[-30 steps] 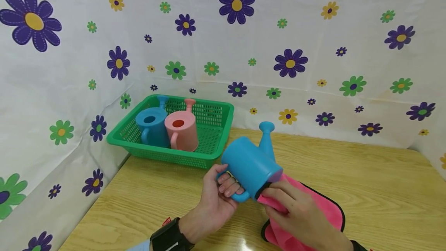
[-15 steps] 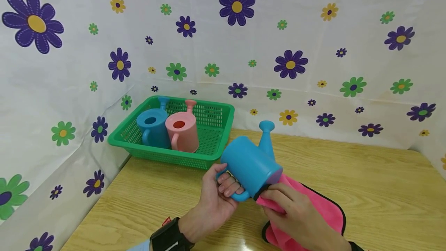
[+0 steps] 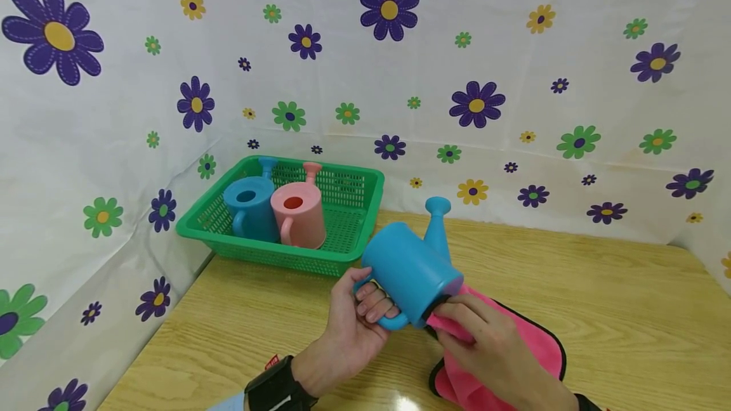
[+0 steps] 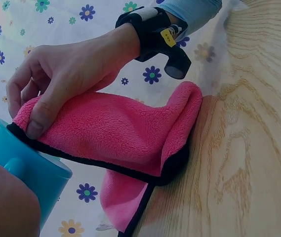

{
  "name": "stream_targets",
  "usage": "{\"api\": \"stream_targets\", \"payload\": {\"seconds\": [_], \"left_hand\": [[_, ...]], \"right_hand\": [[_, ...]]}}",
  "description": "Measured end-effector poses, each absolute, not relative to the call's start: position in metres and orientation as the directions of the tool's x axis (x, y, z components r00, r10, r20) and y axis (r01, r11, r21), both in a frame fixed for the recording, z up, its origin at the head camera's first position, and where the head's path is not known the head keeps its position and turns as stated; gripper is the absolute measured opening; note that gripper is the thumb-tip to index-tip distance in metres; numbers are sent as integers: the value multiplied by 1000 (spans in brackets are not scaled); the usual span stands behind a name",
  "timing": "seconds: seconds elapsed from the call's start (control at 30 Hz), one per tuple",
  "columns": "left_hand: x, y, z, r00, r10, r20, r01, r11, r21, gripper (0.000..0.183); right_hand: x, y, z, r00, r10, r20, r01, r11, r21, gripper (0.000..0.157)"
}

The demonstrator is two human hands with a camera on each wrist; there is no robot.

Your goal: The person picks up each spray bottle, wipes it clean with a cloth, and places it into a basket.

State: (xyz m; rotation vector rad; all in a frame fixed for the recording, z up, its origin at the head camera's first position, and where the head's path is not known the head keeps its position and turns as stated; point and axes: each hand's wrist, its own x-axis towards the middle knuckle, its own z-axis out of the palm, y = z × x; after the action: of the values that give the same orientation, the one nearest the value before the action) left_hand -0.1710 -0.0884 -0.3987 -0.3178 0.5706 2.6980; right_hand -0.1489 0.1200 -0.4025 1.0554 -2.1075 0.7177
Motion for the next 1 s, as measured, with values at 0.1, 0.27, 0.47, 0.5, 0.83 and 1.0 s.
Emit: {"api": "stream_targets", "payload": {"seconds": [0.1,0.27,0.47,0.5,0.83,1.0], "left_hand": [[-171,-89,-399,-908,304,-288,-394,-852,344,42],[-171,-91,-400,-904,313,-290,-402,-851,337,42],[-171,-91,-400,-904,316,-288,-403,-854,330,41],[-171,-92,-400,-904,317,-286,-403,-854,328,41],[-171,-92,-401,-904,321,-284,-407,-849,337,41],[-170,-92,-402,-901,325,-287,-412,-846,337,40]], "right_hand": [[-151,122,-402,-443,-449,776,-835,521,-176,41],[-157,127,-398,-434,-413,801,-836,515,-187,41],[-163,136,-393,-456,-376,807,-810,550,-202,31],[-164,138,-393,-464,-372,804,-805,557,-206,30],[-167,147,-390,-537,-343,771,-756,602,-258,33],[-167,148,-391,-557,-335,760,-739,617,-269,46]]}}
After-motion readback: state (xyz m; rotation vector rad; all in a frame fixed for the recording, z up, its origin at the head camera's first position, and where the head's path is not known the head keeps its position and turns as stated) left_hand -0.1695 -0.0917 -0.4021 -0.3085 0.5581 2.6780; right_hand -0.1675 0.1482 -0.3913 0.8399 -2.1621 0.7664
